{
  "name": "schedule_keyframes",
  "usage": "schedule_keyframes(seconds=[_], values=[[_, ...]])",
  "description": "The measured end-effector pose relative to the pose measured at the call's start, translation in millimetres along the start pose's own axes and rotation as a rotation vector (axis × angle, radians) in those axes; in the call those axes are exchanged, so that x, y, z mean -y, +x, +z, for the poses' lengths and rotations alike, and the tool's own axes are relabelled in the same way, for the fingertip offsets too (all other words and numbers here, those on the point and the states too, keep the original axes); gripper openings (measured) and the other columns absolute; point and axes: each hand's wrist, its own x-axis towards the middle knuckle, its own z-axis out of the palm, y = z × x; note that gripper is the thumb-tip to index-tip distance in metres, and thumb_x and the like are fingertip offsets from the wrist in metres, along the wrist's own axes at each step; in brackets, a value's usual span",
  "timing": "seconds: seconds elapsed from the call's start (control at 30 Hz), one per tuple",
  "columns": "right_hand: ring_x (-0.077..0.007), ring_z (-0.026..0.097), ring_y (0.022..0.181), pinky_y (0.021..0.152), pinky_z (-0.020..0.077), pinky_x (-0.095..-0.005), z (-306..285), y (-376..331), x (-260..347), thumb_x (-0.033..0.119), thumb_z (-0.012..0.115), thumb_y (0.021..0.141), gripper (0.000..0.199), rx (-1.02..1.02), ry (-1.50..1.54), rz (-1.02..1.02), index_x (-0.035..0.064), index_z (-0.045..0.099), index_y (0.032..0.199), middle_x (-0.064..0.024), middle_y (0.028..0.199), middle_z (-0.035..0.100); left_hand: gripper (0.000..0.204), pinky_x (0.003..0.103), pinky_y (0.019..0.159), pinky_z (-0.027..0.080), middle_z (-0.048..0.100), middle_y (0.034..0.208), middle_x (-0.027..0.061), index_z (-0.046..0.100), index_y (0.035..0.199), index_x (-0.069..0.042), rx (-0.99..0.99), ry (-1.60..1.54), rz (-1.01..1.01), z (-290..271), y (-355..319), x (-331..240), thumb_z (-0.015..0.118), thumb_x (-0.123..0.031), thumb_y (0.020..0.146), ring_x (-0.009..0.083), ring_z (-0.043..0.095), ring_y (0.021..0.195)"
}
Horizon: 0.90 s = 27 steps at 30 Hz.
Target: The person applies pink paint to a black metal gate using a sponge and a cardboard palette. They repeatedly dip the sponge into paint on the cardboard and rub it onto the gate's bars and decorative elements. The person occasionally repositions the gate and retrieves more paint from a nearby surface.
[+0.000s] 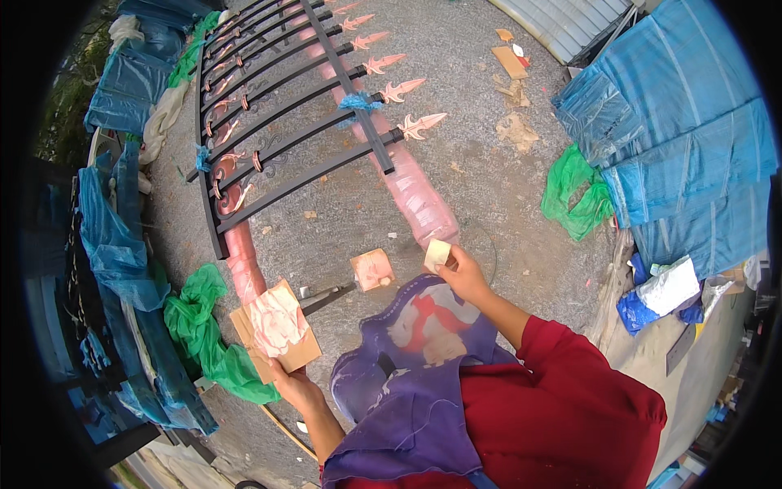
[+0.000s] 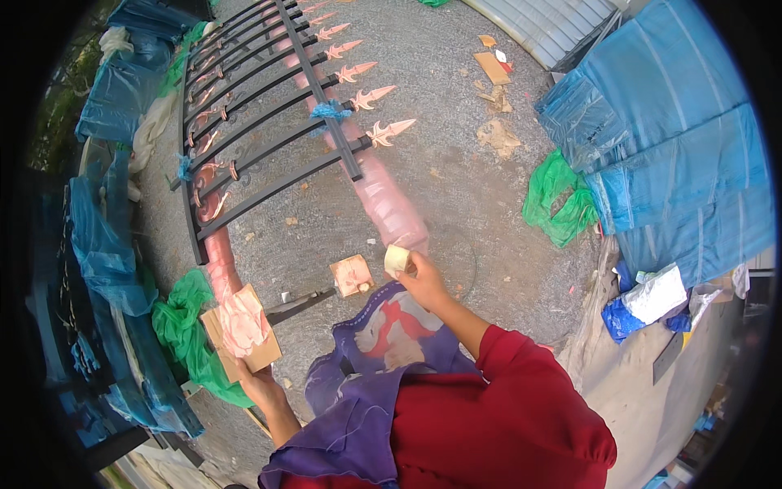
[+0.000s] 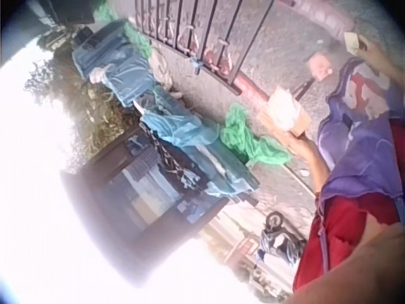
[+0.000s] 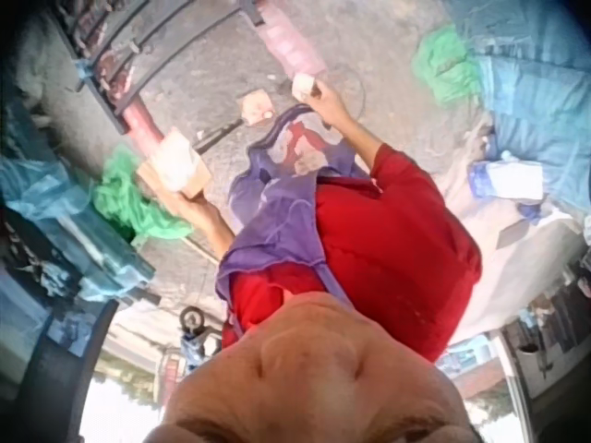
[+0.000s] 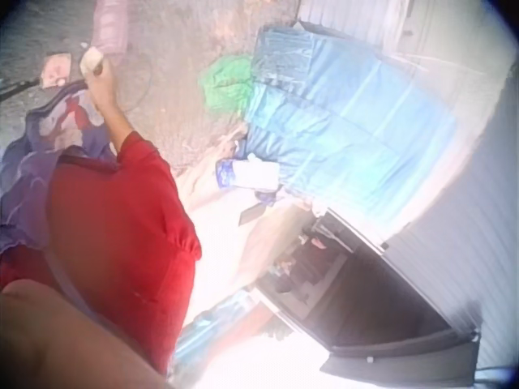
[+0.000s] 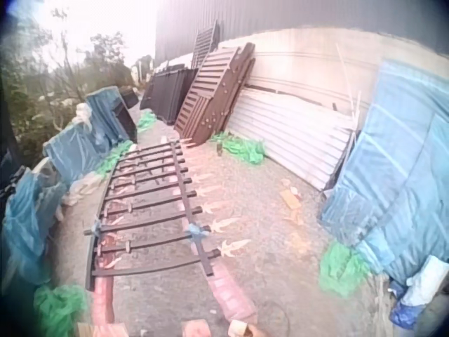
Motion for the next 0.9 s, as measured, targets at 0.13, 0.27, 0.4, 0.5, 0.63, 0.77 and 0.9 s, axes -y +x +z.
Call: schedule_keyframes(seconds=[0.13, 0.27, 0.4, 0.5, 0.63, 0.77, 0.9], values=[[-0.0215, 0.059, 0.082, 0.072, 0.0471, -0.0328, -67, 6, 2, 0.011, 0.065, 0.08, 0.026, 0.019, -0.106, 0.071, -0.0008, 0.057, 0.102, -0.0108, 0.089, 0.061, 0.049, 0.037, 0.084, 0.052, 0.054, 0.125, 0.012, 0.041, 0.134, 0.0, 0.04, 0.089, -0.018, 50, -17, 21, 0.048, -0.031, 0.097, 0.0219, 0.059, 0.108], [-0.0133, 0.059, 0.076, 0.067, 0.0469, -0.0279, -174, 18, -49, 0.009, 0.063, 0.081, 0.023, -0.12, 0.017, 0.097, 0.0009, 0.057, 0.102, -0.0056, 0.086, 0.063, 0.048, 0.037, 0.08, 0.052, 0.055, 0.123, 0.0112, 0.041, 0.134, -0.002, 0.11, 0.166, -0.034, 150, -29, 51, 0.048, -0.031, 0.097, 0.0207, 0.06, 0.104], [-0.0131, 0.059, 0.081, 0.072, 0.0471, -0.027, -307, 49, -102, 0.005, 0.062, 0.082, 0.033, -0.171, -0.03, 0.129, 0.0013, 0.054, 0.114, -0.0063, 0.093, 0.063, 0.044, 0.035, 0.079, 0.052, 0.059, 0.116, 0.0102, 0.046, 0.13, -0.002, 0.26, 0.145, -0.1, 293, -59, 114, 0.048, -0.031, 0.097, 0.019, 0.062, 0.097], [-0.0132, 0.058, 0.082, 0.072, 0.0468, -0.0272, -401, 77, -109, 0.005, 0.061, 0.083, 0.037, -0.177, -0.018, 0.123, 0.0008, 0.052, 0.119, -0.0055, 0.095, 0.062, 0.043, 0.034, 0.08, 0.051, 0.061, 0.112, 0.0104, 0.049, 0.127, 0.0, 0.223, 0.126, -0.107, 386, -106, 151, 0.049, -0.03, 0.096, 0.0185, 0.062, 0.092], [-0.0117, 0.057, 0.082, 0.068, 0.0453, -0.0252, -529, 142, -106, 0.008, 0.061, 0.086, 0.04, -0.327, 0.052, 0.137, 0.0008, 0.05, 0.124, -0.0051, 0.098, 0.062, 0.041, 0.032, 0.078, 0.049, 0.064, 0.101, 0.0077, 0.055, 0.12, 0.001, 0.344, 0.107, -0.224, 500, -149, 165, 0.052, -0.032, 0.095, 0.017, 0.062, 0.089], [-0.0077, 0.055, 0.079, 0.057, 0.0375, -0.0206, -578, 213, -79, 0.013, 0.059, 0.089, 0.037, -0.416, 0.05, 0.071, 0.0063, 0.051, 0.124, 0.0007, 0.1, 0.061, 0.039, 0.032, 0.076, 0.05, 0.065, 0.099, 0.0062, 0.055, 0.117, -0.001, 0.373, 0.126, -0.283, 559, -146, 158, 0.053, -0.033, 0.095, 0.0162, 0.063, 0.087], [-0.0072, 0.056, 0.08, 0.056, 0.039, -0.0207, -542, 293, -46, 0.014, 0.058, 0.09, 0.034, -0.377, 0.159, 0.109, 0.008, 0.051, 0.123, 0.0009, 0.102, 0.061, 0.04, 0.032, 0.075, 0.052, 0.065, 0.101, 0.0076, 0.055, 0.117, 0.0, 0.269, 0.071, -0.209, 585, -112, 171, 0.052, -0.033, 0.095, 0.0169, 0.064, 0.087]])
